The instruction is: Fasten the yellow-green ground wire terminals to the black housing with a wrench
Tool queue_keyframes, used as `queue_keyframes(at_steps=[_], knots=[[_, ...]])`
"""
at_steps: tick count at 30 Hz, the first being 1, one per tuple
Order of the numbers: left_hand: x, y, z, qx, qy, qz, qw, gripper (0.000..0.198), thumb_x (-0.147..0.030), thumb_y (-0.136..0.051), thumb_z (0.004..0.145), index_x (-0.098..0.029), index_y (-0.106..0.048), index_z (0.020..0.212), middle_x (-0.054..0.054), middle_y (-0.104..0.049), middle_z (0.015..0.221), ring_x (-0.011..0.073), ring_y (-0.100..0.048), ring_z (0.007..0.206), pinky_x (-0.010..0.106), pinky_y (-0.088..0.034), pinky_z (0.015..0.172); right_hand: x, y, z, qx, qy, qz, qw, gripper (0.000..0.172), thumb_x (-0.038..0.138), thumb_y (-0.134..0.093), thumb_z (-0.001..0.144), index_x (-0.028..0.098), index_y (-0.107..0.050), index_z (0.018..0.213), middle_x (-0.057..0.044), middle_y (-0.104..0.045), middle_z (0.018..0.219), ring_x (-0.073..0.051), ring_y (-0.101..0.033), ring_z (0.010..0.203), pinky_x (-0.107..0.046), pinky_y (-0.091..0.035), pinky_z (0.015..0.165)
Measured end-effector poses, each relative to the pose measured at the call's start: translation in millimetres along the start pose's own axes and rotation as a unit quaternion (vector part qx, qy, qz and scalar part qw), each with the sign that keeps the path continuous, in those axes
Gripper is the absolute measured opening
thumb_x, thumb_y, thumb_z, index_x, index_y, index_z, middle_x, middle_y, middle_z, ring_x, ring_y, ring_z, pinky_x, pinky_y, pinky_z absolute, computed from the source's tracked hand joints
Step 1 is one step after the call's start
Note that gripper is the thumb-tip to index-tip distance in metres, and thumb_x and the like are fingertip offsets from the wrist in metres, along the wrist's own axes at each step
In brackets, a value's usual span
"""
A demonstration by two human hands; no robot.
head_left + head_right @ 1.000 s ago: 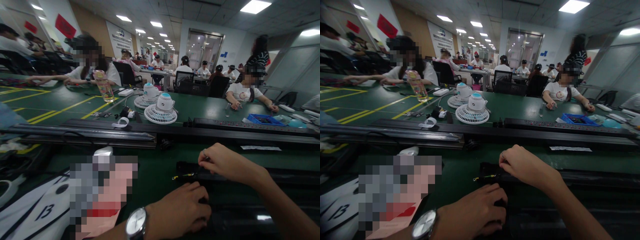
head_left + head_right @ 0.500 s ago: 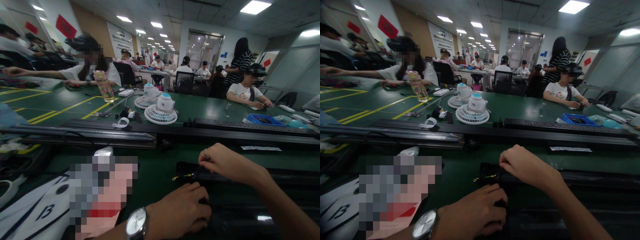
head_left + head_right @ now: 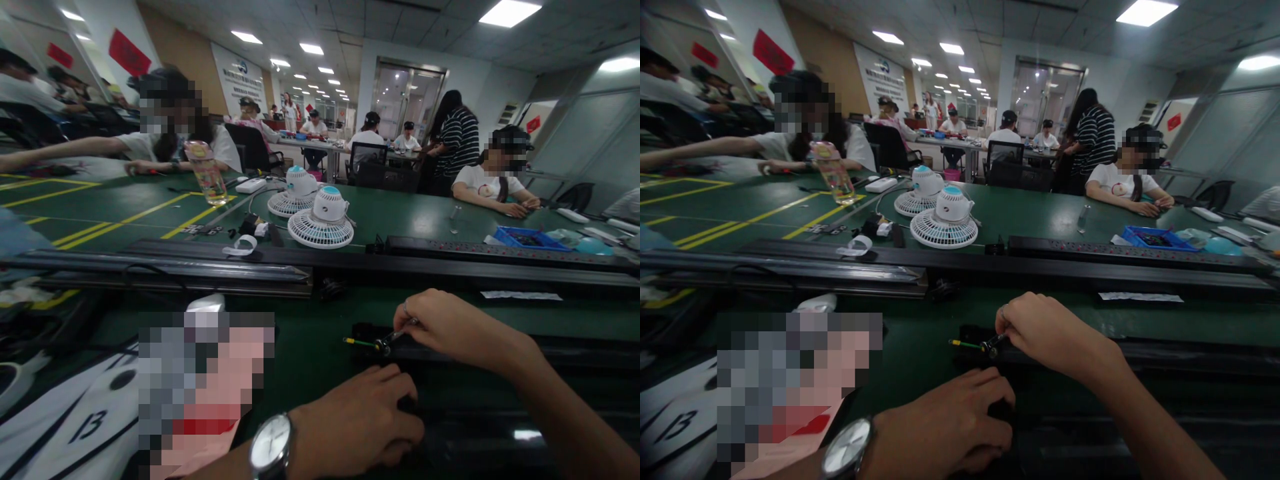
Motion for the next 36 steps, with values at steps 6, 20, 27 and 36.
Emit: queue_keyframes(at_steps=[6,20,27,36], knots=[[-1,1.4,0,0.000,0.002,0.002,1.000,0.004,-0.022,-0.069,0.090,-0.021,-0.068,0.094,0.006,-0.061,0.116,0.0212,-0.056,0.101,0.034,-0.046,0.086,1,8,-1,-0.017,0.002,0.032,0.999,0.022,0.014,-0.056,0.091,0.022,-0.075,0.100,-0.001,-0.075,0.092,-0.019,-0.068,0.087,-0.029,-0.044,0.077],[4,-2.7,-2,-0.014,0.005,0.028,0.999,0.005,-0.026,-0.071,0.091,-0.022,-0.068,0.094,0.003,-0.062,0.114,0.0192,-0.056,0.103,0.031,-0.046,0.084,-4,22,-2,-0.044,-0.019,0.014,0.999,0.012,0.016,-0.066,0.086,0.022,-0.074,0.093,0.001,-0.073,0.083,-0.017,-0.065,0.077,-0.027,-0.042,0.068],[3,-2.2,-2,-0.025,-0.013,0.082,0.996,0.003,-0.023,-0.070,0.093,-0.022,-0.067,0.092,0.001,-0.063,0.116,0.0182,-0.057,0.105,0.029,-0.043,0.082,6,18,1,-0.034,-0.002,0.051,0.998,0.012,0.017,-0.066,0.086,0.022,-0.075,0.093,0.000,-0.074,0.086,-0.017,-0.066,0.081,-0.026,-0.042,0.070],[9,-16.6,-1,-0.008,-0.025,0.089,0.996,0.011,-0.029,-0.068,0.094,-0.019,-0.065,0.098,0.002,-0.065,0.111,0.0168,-0.058,0.098,0.027,-0.045,0.082,13,11,3,-0.038,0.001,0.062,0.997,0.013,0.020,-0.059,0.091,0.020,-0.071,0.086,0.000,-0.071,0.076,-0.015,-0.064,0.069,-0.025,-0.040,0.062]])
Point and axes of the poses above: each hand's wrist, its own z-axis towards the middle knuckle, its own y-axis out of the back of the hand, x = y × z, the point moved 10 cm from there along z, towards the middle knuckle
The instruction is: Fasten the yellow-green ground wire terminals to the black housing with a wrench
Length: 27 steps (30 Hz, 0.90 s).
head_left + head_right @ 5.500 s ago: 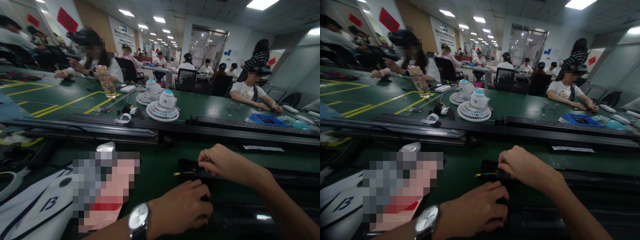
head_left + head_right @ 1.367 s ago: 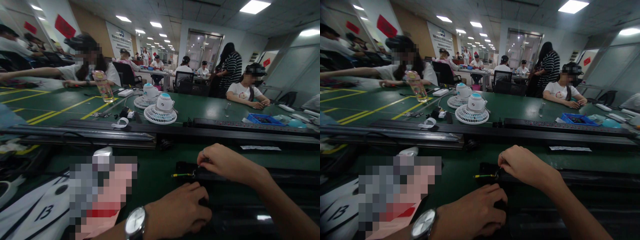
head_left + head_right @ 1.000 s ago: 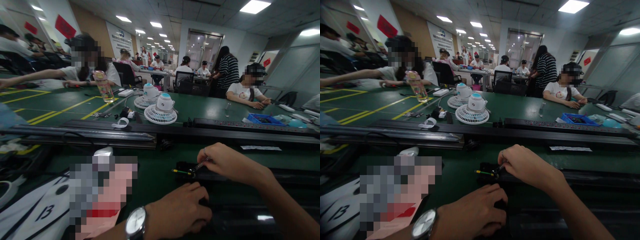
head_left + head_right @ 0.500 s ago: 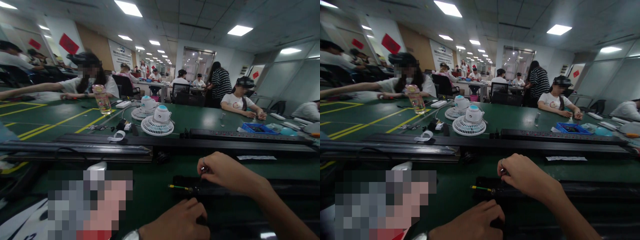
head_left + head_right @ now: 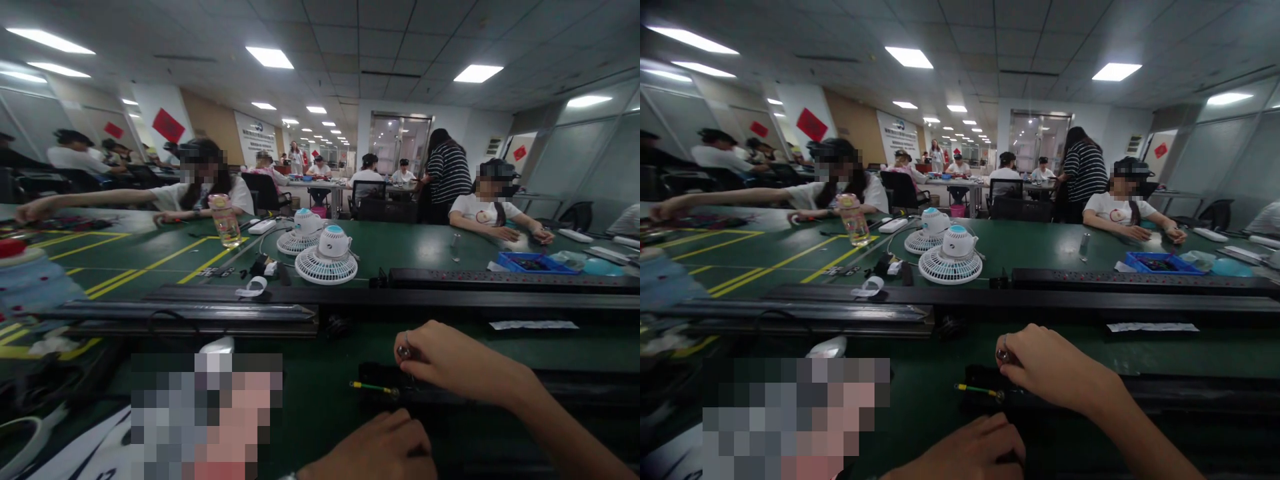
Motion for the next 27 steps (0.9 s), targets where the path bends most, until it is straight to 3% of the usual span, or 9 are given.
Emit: queue_keyframes(at_steps=[5,12,16,19,22,27], knots=[[2,-7.0,-2,-0.005,-0.015,0.016,1.000,0.013,-0.032,-0.065,0.096,-0.019,-0.067,0.097,0.003,-0.065,0.113,0.0161,-0.058,0.096,0.027,-0.046,0.079,-7,-10,-1,0.040,-0.013,0.055,0.998,0.018,0.018,-0.053,0.093,0.019,-0.071,0.089,0.001,-0.070,0.069,-0.011,-0.062,0.053,-0.020,-0.038,0.050],[3,-1.8,-4,0.019,-0.016,-0.033,0.999,0.014,-0.027,-0.064,0.097,-0.017,-0.068,0.089,0.003,-0.062,0.120,0.0157,-0.058,0.101,0.026,-0.046,0.085,-6,-7,-2,0.039,0.014,0.068,0.997,0.015,0.019,-0.059,0.090,0.020,-0.074,0.089,0.001,-0.072,0.071,-0.013,-0.066,0.062,-0.021,-0.041,0.056],[1,4.3,-3,0.021,0.020,-0.076,0.997,0.017,-0.031,-0.068,0.093,-0.024,-0.067,0.109,0.003,-0.061,0.119,0.0194,-0.056,0.107,0.030,-0.045,0.092,-7,-2,-3,0.034,0.003,0.053,0.998,0.016,0.035,-0.070,0.087,0.019,-0.075,0.085,0.001,-0.073,0.075,-0.015,-0.066,0.068,-0.023,-0.039,0.056],[3,5.8,0,0.027,0.051,-0.116,0.992,0.022,-0.039,-0.071,0.090,-0.023,-0.067,0.105,0.004,-0.061,0.117,0.0211,-0.056,0.107,0.033,-0.046,0.092,-9,1,-3,0.033,0.000,0.039,0.999,0.021,0.040,-0.071,0.087,0.019,-0.075,0.083,0.001,-0.072,0.072,-0.014,-0.064,0.065,-0.024,-0.037,0.055],[2,7.3,2,0.025,0.054,-0.122,0.991,0.014,-0.034,-0.071,0.091,-0.021,-0.067,0.096,0.004,-0.062,0.115,0.0210,-0.057,0.105,0.033,-0.046,0.091,-14,2,-3,0.027,-0.008,0.020,0.999,0.018,0.036,-0.069,0.088,0.019,-0.075,0.084,0.000,-0.072,0.072,-0.015,-0.063,0.064,-0.025,-0.036,0.054],[1,8.2,3,0.026,0.065,-0.122,0.990,0.011,-0.029,-0.072,0.090,-0.021,-0.068,0.097,0.005,-0.062,0.117,0.0214,-0.056,0.106,0.033,-0.047,0.090,-15,6,-5,0.011,-0.005,-0.018,1.000,0.015,0.026,-0.062,0.089,0.019,-0.075,0.085,0.000,-0.073,0.074,-0.015,-0.064,0.067,-0.025,-0.038,0.059]])
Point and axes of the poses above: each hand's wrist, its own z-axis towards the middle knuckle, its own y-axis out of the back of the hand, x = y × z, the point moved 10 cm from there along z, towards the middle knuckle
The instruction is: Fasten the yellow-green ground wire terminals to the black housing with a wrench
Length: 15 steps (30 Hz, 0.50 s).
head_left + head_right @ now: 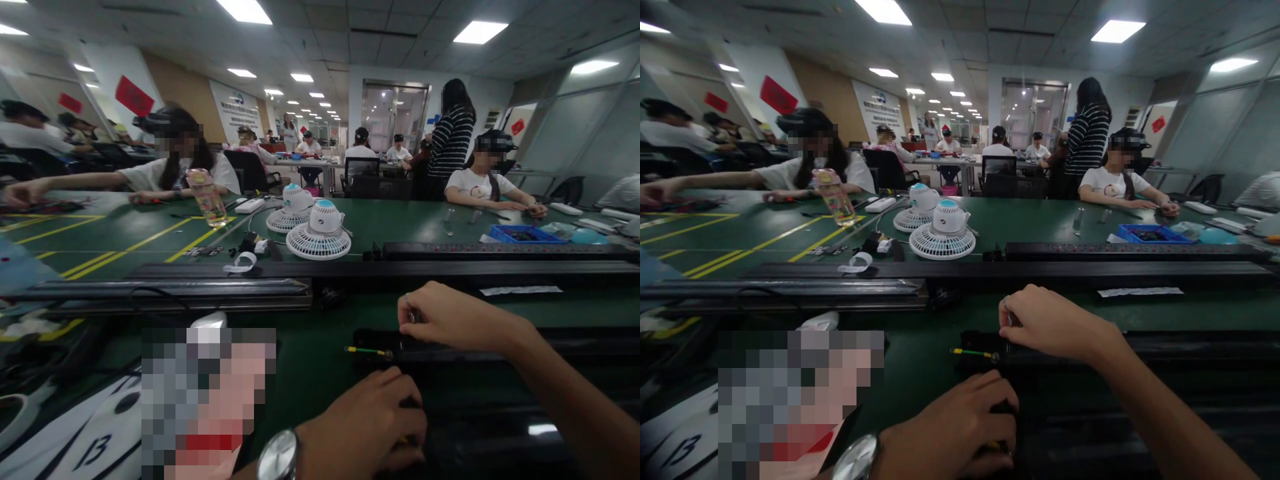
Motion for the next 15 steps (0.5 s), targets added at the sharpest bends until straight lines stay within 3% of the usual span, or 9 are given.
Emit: queue_keyframes(at_steps=[5,10,15], knots=[[0,5.3,-1,-0.010,0.007,-0.002,1.000,0.008,-0.025,-0.072,0.090,-0.021,-0.068,0.096,0.004,-0.061,0.117,0.0214,-0.056,0.107,0.035,-0.046,0.094,0,-4,0,0.013,-0.008,0.016,1.000,0.021,0.019,-0.058,0.087,0.018,-0.075,0.099,-0.002,-0.074,0.078,-0.014,-0.065,0.065,-0.024,-0.040,0.058],[1,4.5,-2,0.018,0.000,-0.032,0.999,0.013,-0.019,-0.070,0.089,-0.025,-0.070,0.101,0.003,-0.059,0.122,0.0215,-0.054,0.112,0.036,-0.045,0.099,-2,-19,6,0.046,-0.032,0.057,0.997,0.020,0.021,-0.055,0.089,0.016,-0.075,0.086,-0.002,-0.072,0.068,-0.013,-0.063,0.055,-0.022,-0.038,0.051],[5,2.7,-3,0.013,0.005,-0.039,0.999,0.014,-0.020,-0.070,0.088,-0.024,-0.070,0.102,0.003,-0.059,0.122,0.0224,-0.055,0.112,0.037,-0.044,0.099,-9,-22,9,0.040,-0.049,0.098,0.993,0.020,0.029,-0.057,0.093,0.016,-0.072,0.088,-0.001,-0.072,0.067,-0.014,-0.067,0.055,-0.021,-0.044,0.052]])
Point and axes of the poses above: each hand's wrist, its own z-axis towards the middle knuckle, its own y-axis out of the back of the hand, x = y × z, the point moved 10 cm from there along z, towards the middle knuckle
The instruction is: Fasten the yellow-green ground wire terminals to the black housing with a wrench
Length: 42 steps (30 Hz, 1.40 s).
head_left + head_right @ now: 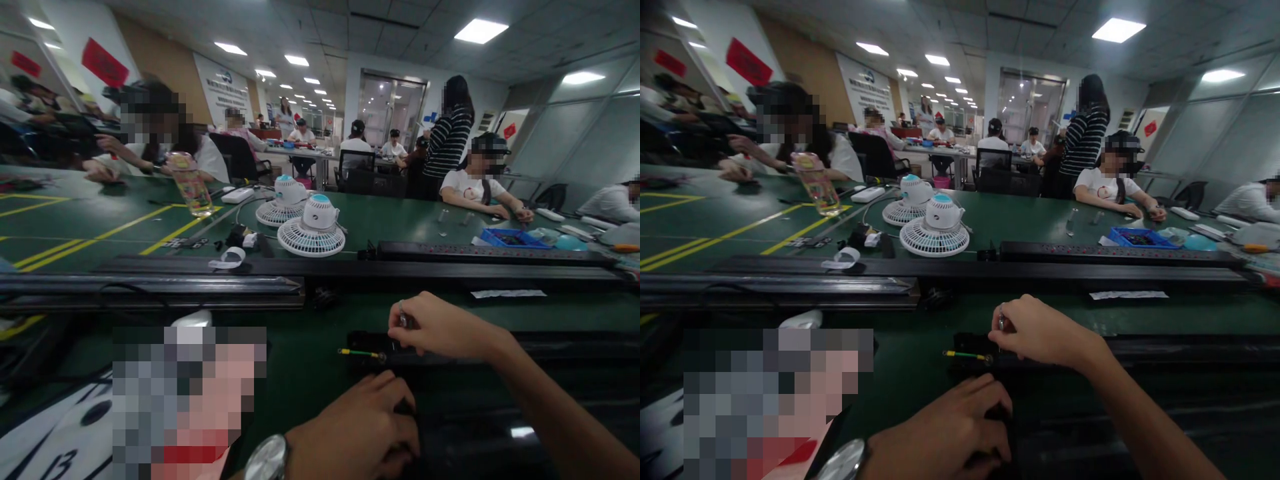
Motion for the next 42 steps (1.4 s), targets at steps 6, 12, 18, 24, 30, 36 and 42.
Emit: queue_keyframes(at_steps=[6,12,18,24,30,36,42], knots=[[1,-1.5,-1,-0.032,-0.027,-0.014,0.999,0.015,-0.031,-0.074,0.088,-0.023,-0.071,0.100,0.005,-0.061,0.120,0.0240,-0.054,0.112,0.036,-0.044,0.097,1,3,-2,-0.002,0.000,0.036,0.999,0.020,0.031,-0.056,0.096,0.018,-0.069,0.089,-0.001,-0.075,0.076,-0.014,-0.071,0.061,-0.022,-0.049,0.056],[-1,-1.4,-2,-0.063,-0.030,0.008,0.998,0.010,-0.030,-0.071,0.090,-0.024,-0.071,0.098,0.005,-0.062,0.116,0.0229,-0.056,0.109,0.035,-0.044,0.095,13,-2,-3,0.002,0.028,-0.028,0.999,0.014,0.022,-0.058,0.092,0.019,-0.071,0.089,0.000,-0.074,0.074,-0.014,-0.068,0.065,-0.023,-0.045,0.059],[-4,-3.0,-2,-0.064,-0.027,0.026,0.997,0.008,-0.028,-0.071,0.090,-0.024,-0.071,0.098,0.005,-0.062,0.116,0.0231,-0.055,0.109,0.036,-0.043,0.096,15,-1,-9,0.011,0.027,-0.049,0.998,0.014,0.021,-0.056,0.094,0.019,-0.070,0.092,0.001,-0.072,0.076,-0.015,-0.066,0.069,-0.025,-0.043,0.064],[-3,-5.0,-2,-0.066,-0.031,0.031,0.997,0.008,-0.028,-0.072,0.090,-0.024,-0.071,0.096,0.005,-0.062,0.115,0.0231,-0.056,0.108,0.035,-0.044,0.095,15,2,-14,0.008,0.019,-0.085,0.996,0.015,0.023,-0.054,0.097,0.021,-0.068,0.093,0.002,-0.070,0.074,-0.015,-0.063,0.072,-0.026,-0.040,0.064],[-3,-4.3,-2,-0.067,-0.027,0.031,0.997,0.007,-0.027,-0.071,0.090,-0.024,-0.071,0.096,0.005,-0.062,0.114,0.0229,-0.056,0.106,0.036,-0.045,0.092,18,-1,-12,0.011,0.022,-0.093,0.995,0.015,0.021,-0.055,0.096,0.020,-0.070,0.094,0.001,-0.070,0.081,-0.015,-0.062,0.076,-0.026,-0.038,0.064],[-3,-2.6,-2,-0.077,-0.028,0.026,0.996,0.008,-0.027,-0.074,0.088,-0.023,-0.072,0.095,0.005,-0.063,0.112,0.0227,-0.057,0.104,0.036,-0.046,0.090,16,-4,-11,0.009,0.019,-0.098,0.995,0.016,0.020,-0.056,0.095,0.021,-0.071,0.094,0.000,-0.070,0.081,-0.016,-0.062,0.077,-0.027,-0.038,0.065],[-2,-3.2,-3,-0.074,-0.037,0.020,0.996,0.008,-0.028,-0.073,0.089,-0.024,-0.071,0.096,0.004,-0.063,0.113,0.0220,-0.057,0.105,0.034,-0.046,0.090,18,-6,-12,0.017,0.028,-0.092,0.995,0.016,0.021,-0.054,0.096,0.021,-0.070,0.095,0.001,-0.070,0.081,-0.016,-0.062,0.077,-0.027,-0.039,0.066]])
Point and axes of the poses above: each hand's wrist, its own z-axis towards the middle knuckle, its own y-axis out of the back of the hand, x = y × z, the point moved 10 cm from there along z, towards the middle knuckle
